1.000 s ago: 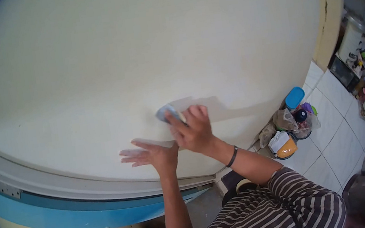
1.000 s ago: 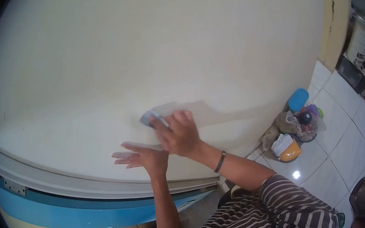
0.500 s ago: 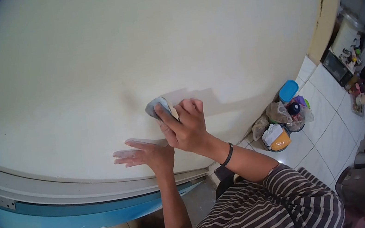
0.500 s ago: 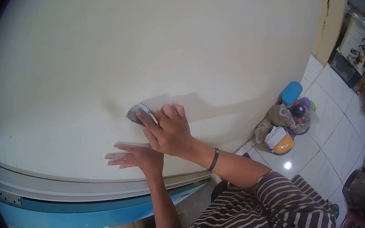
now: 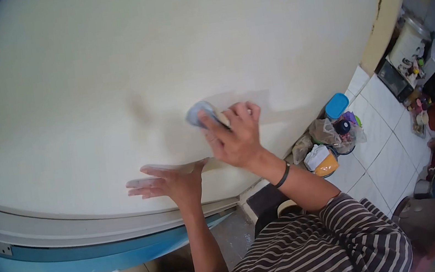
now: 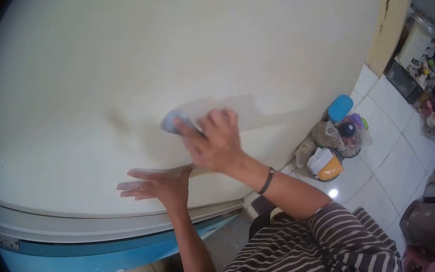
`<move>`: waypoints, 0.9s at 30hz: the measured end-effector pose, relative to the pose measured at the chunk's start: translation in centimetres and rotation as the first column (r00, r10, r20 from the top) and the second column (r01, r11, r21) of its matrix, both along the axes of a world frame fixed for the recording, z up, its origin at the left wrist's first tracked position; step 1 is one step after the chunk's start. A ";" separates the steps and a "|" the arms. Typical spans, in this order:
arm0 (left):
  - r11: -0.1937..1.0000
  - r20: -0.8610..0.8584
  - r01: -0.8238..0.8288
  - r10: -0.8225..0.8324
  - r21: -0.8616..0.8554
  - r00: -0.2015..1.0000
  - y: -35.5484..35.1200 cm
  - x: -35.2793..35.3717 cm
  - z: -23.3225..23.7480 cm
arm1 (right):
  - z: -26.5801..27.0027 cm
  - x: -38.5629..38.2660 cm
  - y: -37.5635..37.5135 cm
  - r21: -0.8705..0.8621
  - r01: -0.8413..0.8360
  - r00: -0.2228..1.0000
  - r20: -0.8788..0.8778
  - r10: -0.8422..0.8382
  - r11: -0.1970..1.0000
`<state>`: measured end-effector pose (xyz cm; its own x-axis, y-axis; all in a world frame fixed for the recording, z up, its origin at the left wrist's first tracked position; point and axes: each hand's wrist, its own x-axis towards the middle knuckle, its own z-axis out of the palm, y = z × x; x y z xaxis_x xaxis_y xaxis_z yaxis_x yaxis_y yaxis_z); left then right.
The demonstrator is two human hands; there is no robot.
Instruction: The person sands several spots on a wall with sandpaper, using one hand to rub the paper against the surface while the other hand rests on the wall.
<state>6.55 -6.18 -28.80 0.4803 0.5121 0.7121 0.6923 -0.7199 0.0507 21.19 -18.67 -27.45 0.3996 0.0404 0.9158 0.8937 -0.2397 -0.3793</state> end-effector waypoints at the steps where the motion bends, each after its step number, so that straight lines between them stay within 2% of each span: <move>1: 1.000 -0.002 -0.005 0.005 -0.006 1.000 0.1 -0.1 -0.1 | -1.6 0.1 -0.5 -0.031 0.011 1.000 -0.016 -0.012 0.999; 2: 1.000 0.003 -0.009 0.009 -0.006 1.000 0.2 0.0 -0.1 | -3.3 0.5 -1.1 -0.056 0.024 0.999 -0.024 -0.026 0.998; 5: 1.000 0.002 0.007 -0.007 0.007 1.000 0.4 0.0 -0.4 | -3.4 1.4 -1.5 -0.082 0.021 1.000 0.008 -0.021 0.996; 8: 0.998 0.008 -0.029 0.029 -0.050 1.000 -0.2 0.3 0.8 | 1.8 2.1 -1.5 -0.034 -0.024 0.999 0.045 0.025 0.999; 10: 0.990 -0.012 -0.090 0.089 -0.110 0.996 -0.7 0.9 1.1 | 2.9 2.7 -1.7 -0.039 -0.037 0.997 0.070 0.039 0.999; 14: 0.957 -0.065 -0.198 0.188 -0.211 0.980 -1.8 1.1 2.5 | -0.9 3.2 -4.0 -0.109 0.027 0.999 -0.013 -0.029 0.994; 17: 0.985 -0.042 -0.142 0.139 -0.102 0.989 -1.6 1.1 2.0 | -1.1 4.7 -5.3 -0.124 0.062 0.998 0.025 -0.059 0.990; 18: 0.987 -0.021 -0.107 0.106 -0.122 0.994 -1.1 0.8 1.6 | -1.0 4.6 -5.3 -0.128 0.063 0.998 0.036 -0.059 0.990; 22: 0.988 -0.015 -0.090 0.088 -0.124 0.996 -1.7 0.8 2.3 | 4.1 4.8 -4.4 -0.065 0.005 0.999 0.049 -0.002 0.998; 25: 0.977 -0.035 -0.120 0.116 -0.175 0.993 -1.9 0.9 2.6 | 2.9 5.0 -4.6 -0.063 0.019 0.999 0.047 -0.016 0.998; 27: 0.964 -0.069 -0.168 0.157 -0.207 0.985 -2.3 1.1 2.8 | 0.1 4.9 -5.4 -0.092 0.034 0.999 0.018 -0.032 0.995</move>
